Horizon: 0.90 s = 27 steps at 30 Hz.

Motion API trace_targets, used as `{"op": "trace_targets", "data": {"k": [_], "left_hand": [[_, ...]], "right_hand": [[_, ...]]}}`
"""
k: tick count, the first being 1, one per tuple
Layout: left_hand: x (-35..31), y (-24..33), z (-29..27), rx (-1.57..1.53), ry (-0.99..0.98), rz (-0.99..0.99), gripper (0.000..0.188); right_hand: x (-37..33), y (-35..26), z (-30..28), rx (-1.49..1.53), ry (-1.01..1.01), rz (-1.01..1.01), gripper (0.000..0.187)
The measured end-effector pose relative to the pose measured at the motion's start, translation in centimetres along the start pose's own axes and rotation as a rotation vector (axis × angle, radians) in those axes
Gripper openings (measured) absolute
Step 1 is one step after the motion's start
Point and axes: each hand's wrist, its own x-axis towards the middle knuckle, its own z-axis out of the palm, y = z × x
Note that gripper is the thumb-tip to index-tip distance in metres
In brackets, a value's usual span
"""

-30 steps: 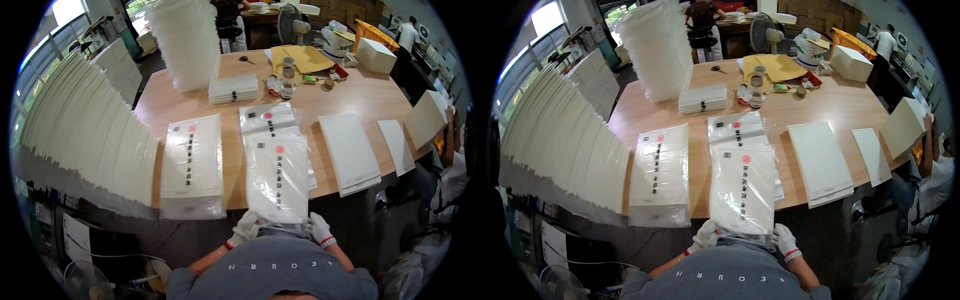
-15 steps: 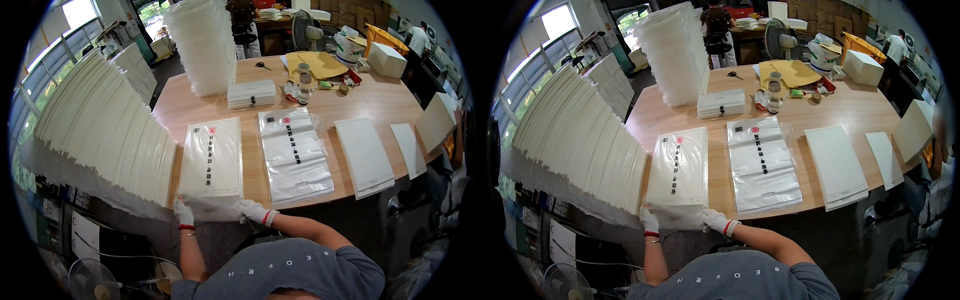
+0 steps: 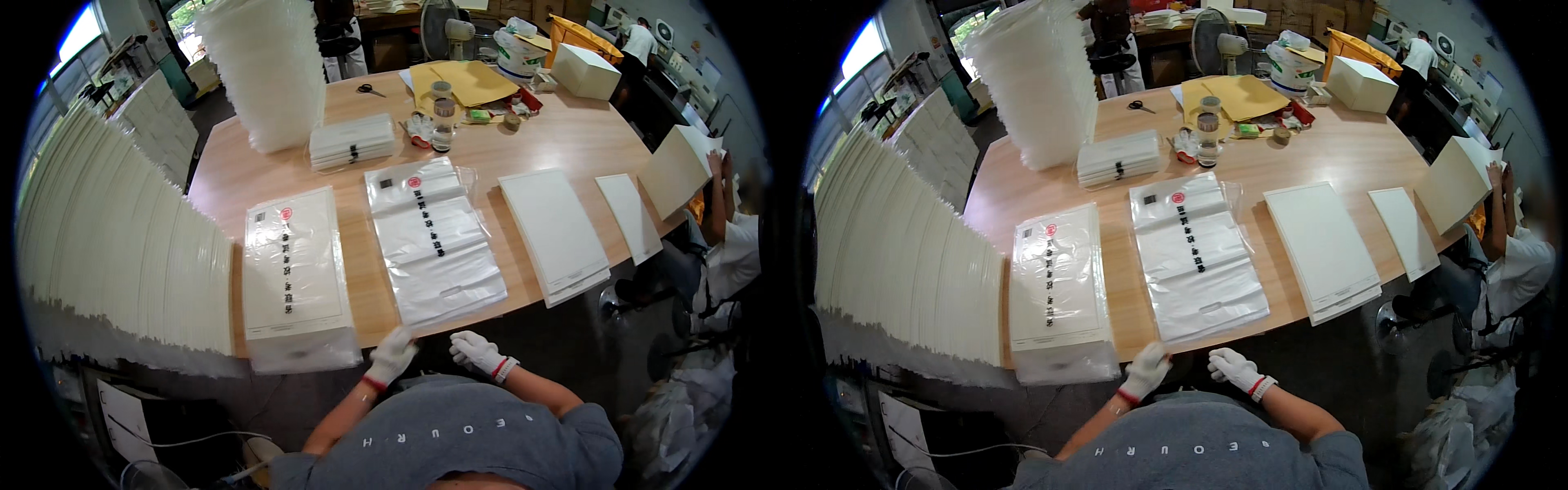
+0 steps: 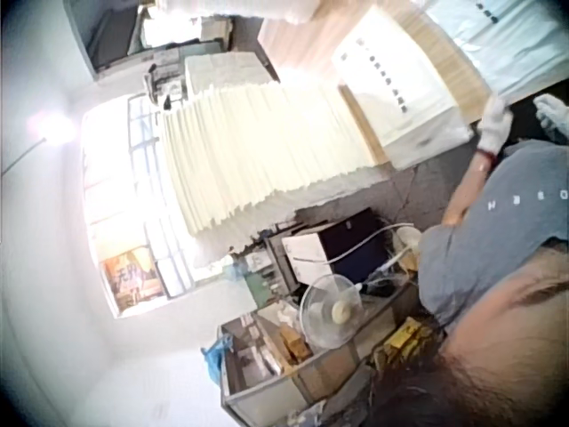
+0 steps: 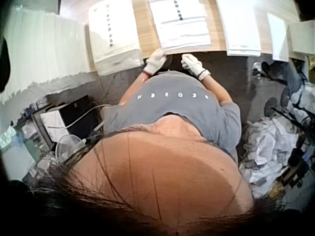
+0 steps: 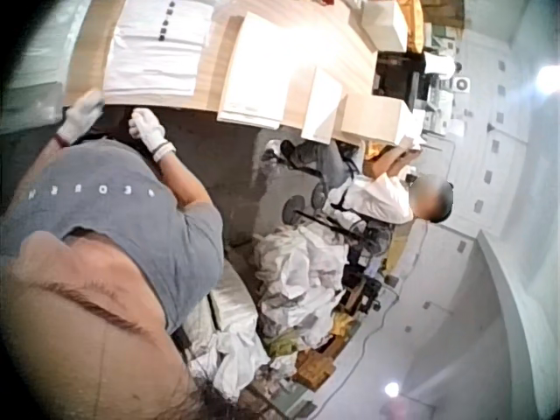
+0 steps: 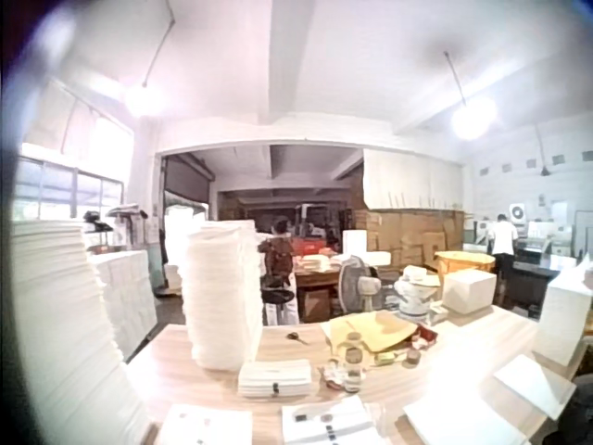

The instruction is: The person repeatedly picks up stacks of white paper, places them into clear plastic sleeves, and sets the packaged items aside on the table. The process is continuous and repetitive throughout the clip.

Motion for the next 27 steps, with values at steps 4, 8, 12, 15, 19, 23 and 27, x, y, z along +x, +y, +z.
{"op": "trace_targets", "data": {"k": [4, 8, 12, 15, 19, 23, 27], "left_hand": [[10.4, 3.9, 5.1, 0.227, 0.275, 0.048, 0.018], [14.2, 2.1, 6.1, 0.335, -0.1, 0.035, 0.021], [15.2, 0.0, 5.5, -0.059, -0.035, -0.101, 0.02], [16.2, 4.2, 1.2, 0.08, -0.339, -0.225, 0.02], [18.0, 0.5, 3.3, -0.428, -0.093, -0.136, 0.017], [20.6, -3.5, 0.2, -1.058, 0.188, -0.368, 0.01], [23.3, -0.4, -0.8, -0.789, -0.035, -0.356, 0.018]], "right_hand": [[-1.2, -0.5, -3.0, 0.114, 0.075, -0.01, 0.032], [-1.2, -0.5, -5.0, 0.091, 0.073, -0.08, 0.029], [1.3, -3.4, -5.2, 0.142, -0.041, -0.108, 0.033], [6.2, -5.6, -3.9, 0.339, -0.056, -0.175, 0.028], [10.3, -8.6, -3.9, 0.225, 0.151, -0.365, 0.027], [8.7, -8.5, -7.2, -1.121, 0.756, -0.771, 0.015], [5.9, -14.8, -2.5, -0.468, 0.426, -1.296, 0.016]]}}
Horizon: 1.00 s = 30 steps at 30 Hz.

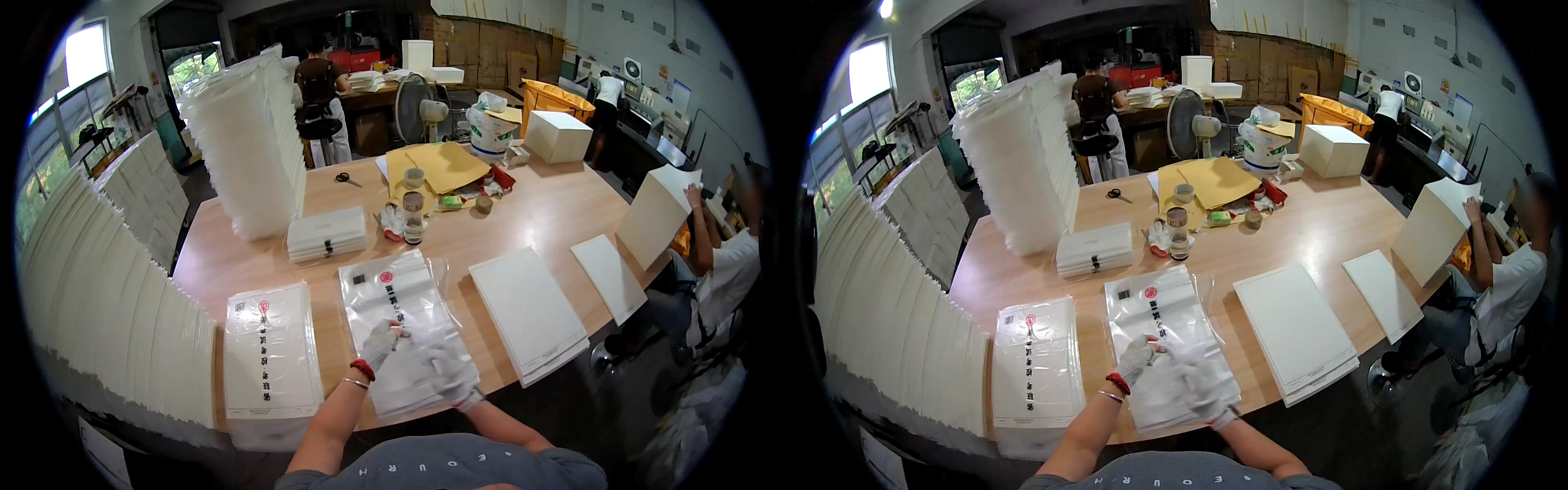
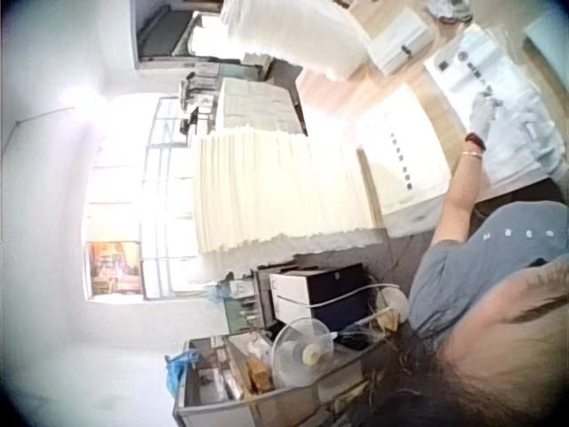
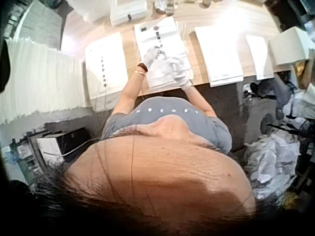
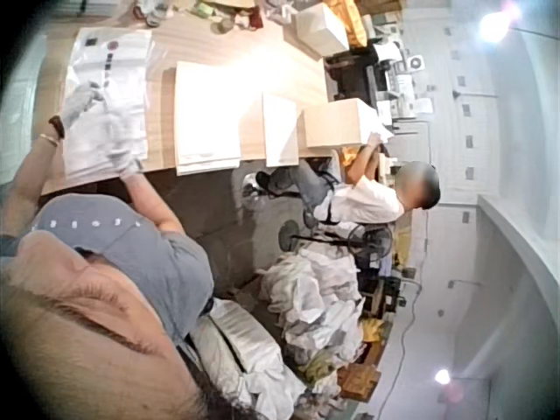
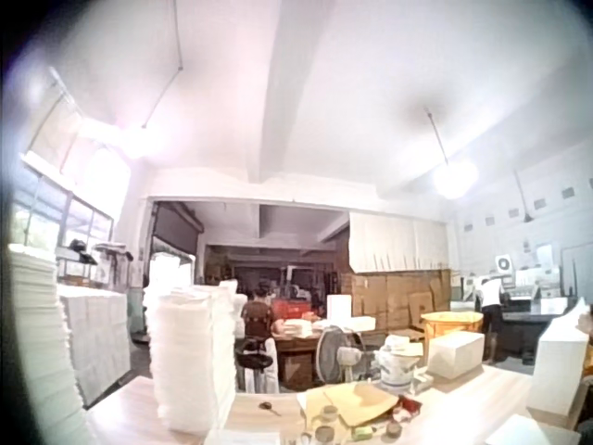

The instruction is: The person repeatedly picks up stacks of white paper, places them into clear plastic sleeves, and sets the packaged items aside on the table. The process is continuous and repetitive throughout the clip.

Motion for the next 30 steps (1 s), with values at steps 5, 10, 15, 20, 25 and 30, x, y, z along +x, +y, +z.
{"op": "trace_targets", "data": {"k": [5, 10, 15, 20, 25, 30], "left_hand": [[-2.1, 8.0, 3.1, 0.181, -0.126, 0.205, 0.032], [-5.4, 8.6, 3.7, 0.419, -0.108, 0.236, 0.039], [-9.8, 9.2, 2.8, 0.924, 0.115, 0.602, 0.047], [-12.2, 8.5, 3.5, 0.912, 0.36, 0.898, 0.048], [-16.6, 7.8, 7.8, 0.737, 0.143, 0.916, 0.027], [-15.3, 3.0, 14.3, 0.234, -0.698, 0.12, 0.024]], "right_hand": [[-1.3, 10.4, 7.4, 0.149, 0.026, 0.379, 0.019], [-4.9, 8.6, 4.2, 0.512, -0.276, 0.535, 0.029], [-11.0, 6.7, -11.9, -0.555, -0.38, 0.565, 0.032], [-11.5, 6.8, -19.7, -0.95, -0.176, 0.221, 0.045], [-12.8, 10.4, -21.3, -0.743, -0.064, 0.27, 0.027], [-11.7, 12.0, -22.2, -0.884, 0.005, 0.12, 0.013]]}}
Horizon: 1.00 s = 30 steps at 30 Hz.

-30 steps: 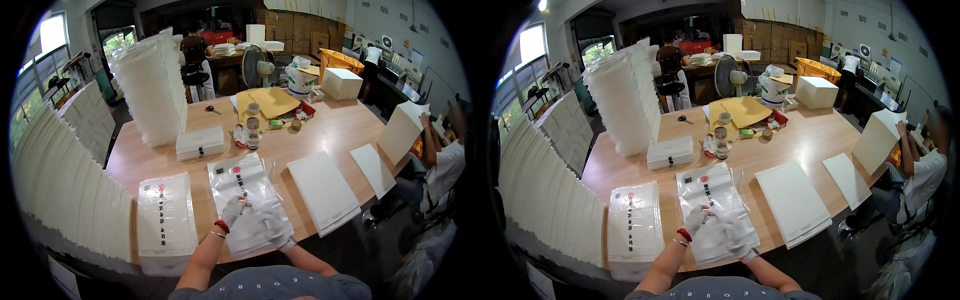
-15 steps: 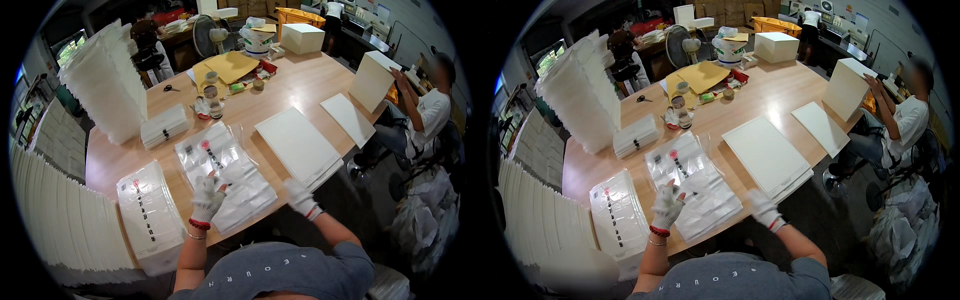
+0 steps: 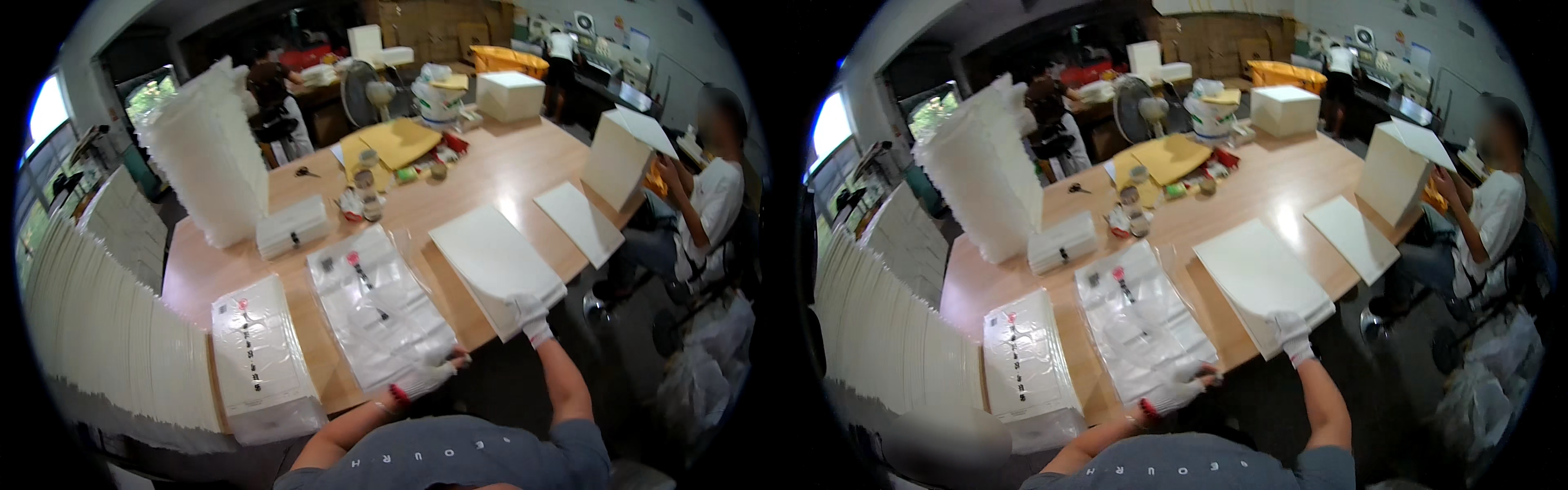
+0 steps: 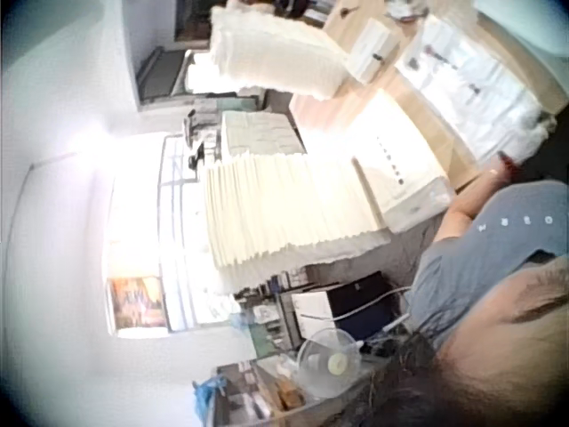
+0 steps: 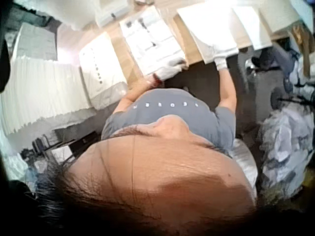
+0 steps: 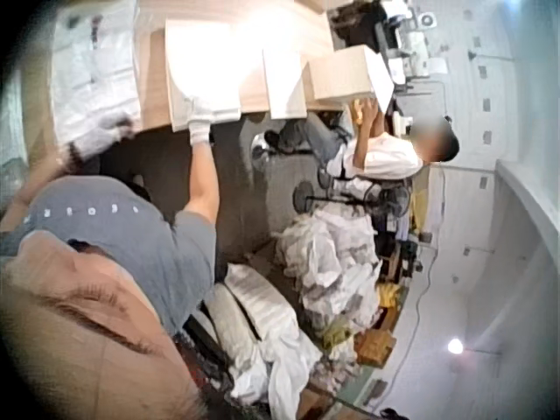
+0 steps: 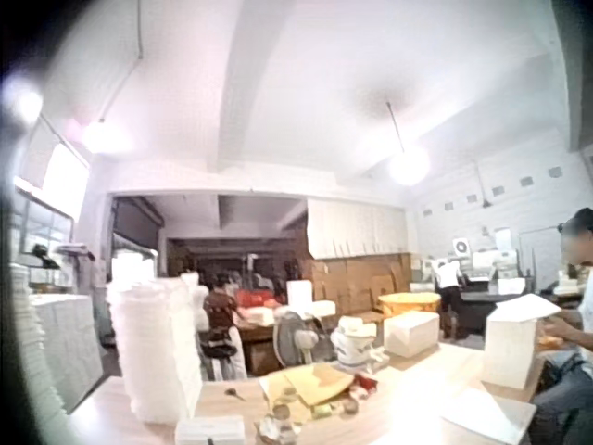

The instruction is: The person repeatedly picks up stacks of white paper, places them into clear plastic sleeves, and sets the packaged items aside on the table. The process is continuous and repetitive throughout the clip.

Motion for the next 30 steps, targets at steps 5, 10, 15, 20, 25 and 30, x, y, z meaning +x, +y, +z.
{"op": "trace_targets", "data": {"k": [5, 10, 15, 20, 25, 30], "left_hand": [[3.8, -6.4, 1.7, -1.223, 0.042, -0.379, 0.03], [-1.0, -1.3, -0.6, -0.176, 0.221, -0.351, 0.029], [-1.1, -5.1, 0.4, 0.618, 0.085, -0.152, 0.077], [-2.6, -3.0, 3.9, 1.032, 0.043, -0.174, 0.091], [-5.6, 4.2, -4.5, 1.308, 0.83, 0.305, 0.067], [-2.7, -1.8, -16.6, 0.348, 0.758, -0.334, 0.055]], "right_hand": [[0.3, -14.7, -7.5, 0.07, -0.363, -0.27, 0.015], [-7.3, -7.6, -4.1, 0.709, -0.326, 0.39, 0.036], [-7.7, -12.7, -3.0, 1.46, -0.167, 1.047, 0.051], [-5.4, -18.9, 0.4, 0.992, -0.008, 0.88, 0.03], [-5.0, -17.1, -4.3, 0.597, -0.017, 0.277, 0.015], [-1.8, -19.3, -6.3, 0.315, -0.228, -0.096, 0.026]]}}
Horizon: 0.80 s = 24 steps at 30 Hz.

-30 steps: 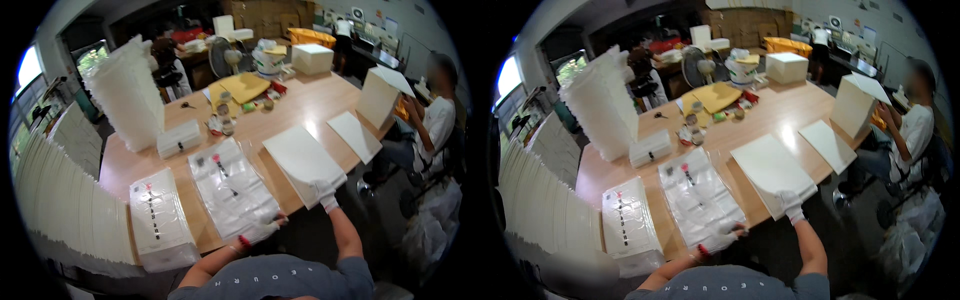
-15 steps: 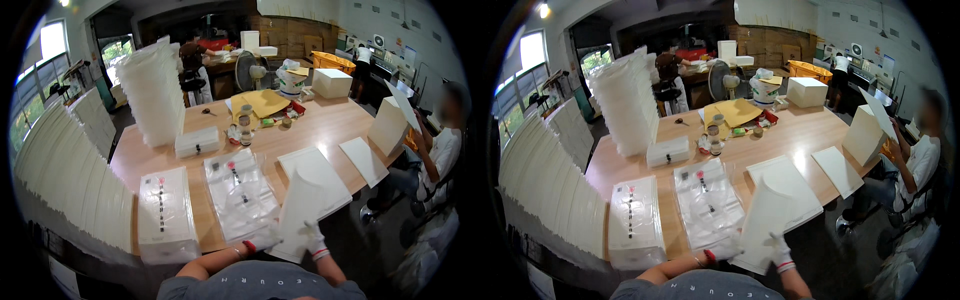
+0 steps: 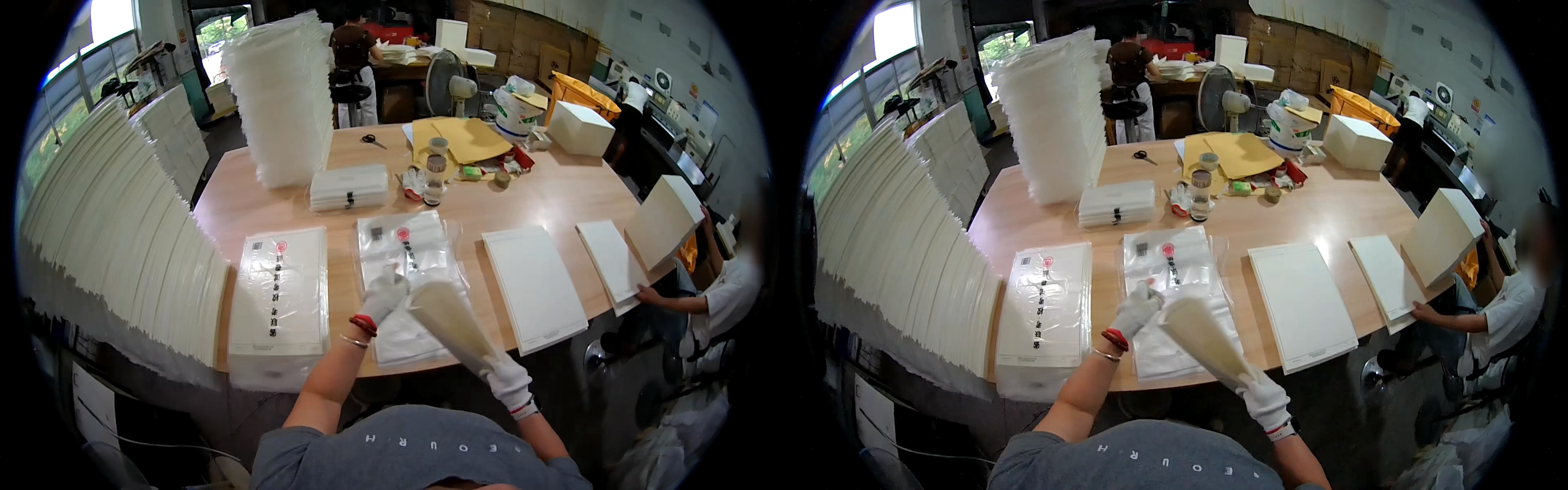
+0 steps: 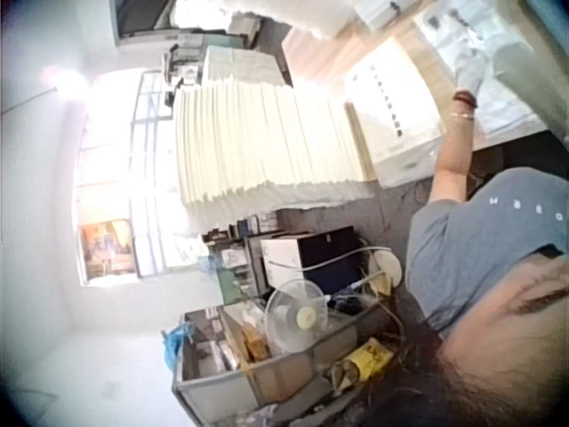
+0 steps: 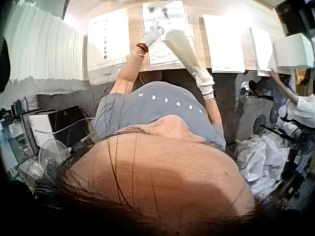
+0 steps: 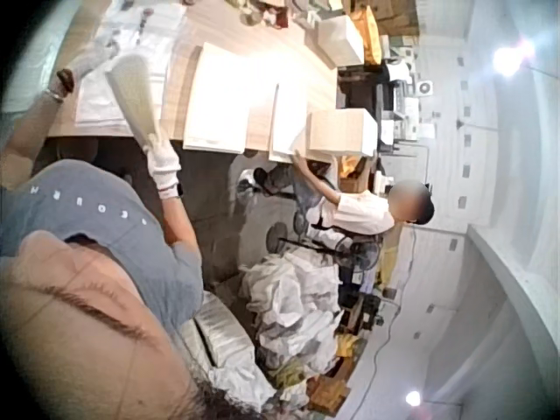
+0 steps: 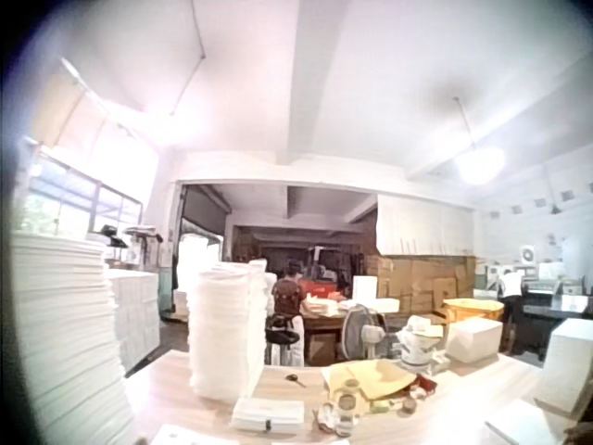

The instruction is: The person repeatedly picks up stacks of white paper, places them into clear plastic sleeves, and sets the packaged items aside on the table. The process is continuous and repetitive throughout the clip.

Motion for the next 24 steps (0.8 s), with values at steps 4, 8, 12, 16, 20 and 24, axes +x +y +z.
{"op": "trace_targets", "data": {"k": [4, 8, 12, 16, 20, 24], "left_hand": [[-2.6, 0.0, 8.7, 0.316, 0.177, 0.883, 0.044], [-3.7, 1.0, 11.6, 0.235, 0.114, 0.901, 0.042], [-2.5, -1.6, 10.4, 0.373, 0.016, 0.74, 0.045], [-0.9, -6.3, 9.3, 0.736, 0.295, 1.22, 0.032], [4.4, -15.6, 10.0, 0.264, 0.448, 0.588, 0.029], [0.0, -15.4, 6.8, -0.369, 0.331, 0.047, 0.027]], "right_hand": [[2.8, 2.6, 3.5, -0.038, -0.361, 0.211, 0.027], [9.1, 1.3, 4.7, -0.028, -0.337, 0.607, 0.026], [9.7, 5.9, 10.3, -0.278, 0.278, 0.376, 0.053], [13.9, 10.8, 13.3, 0.06, -0.305, 0.65, 0.042], [15.8, 9.8, 12.0, 0.009, -0.561, 0.706, 0.046], [11.4, 7.8, 10.6, -0.102, -0.672, 0.455, 0.058]]}}
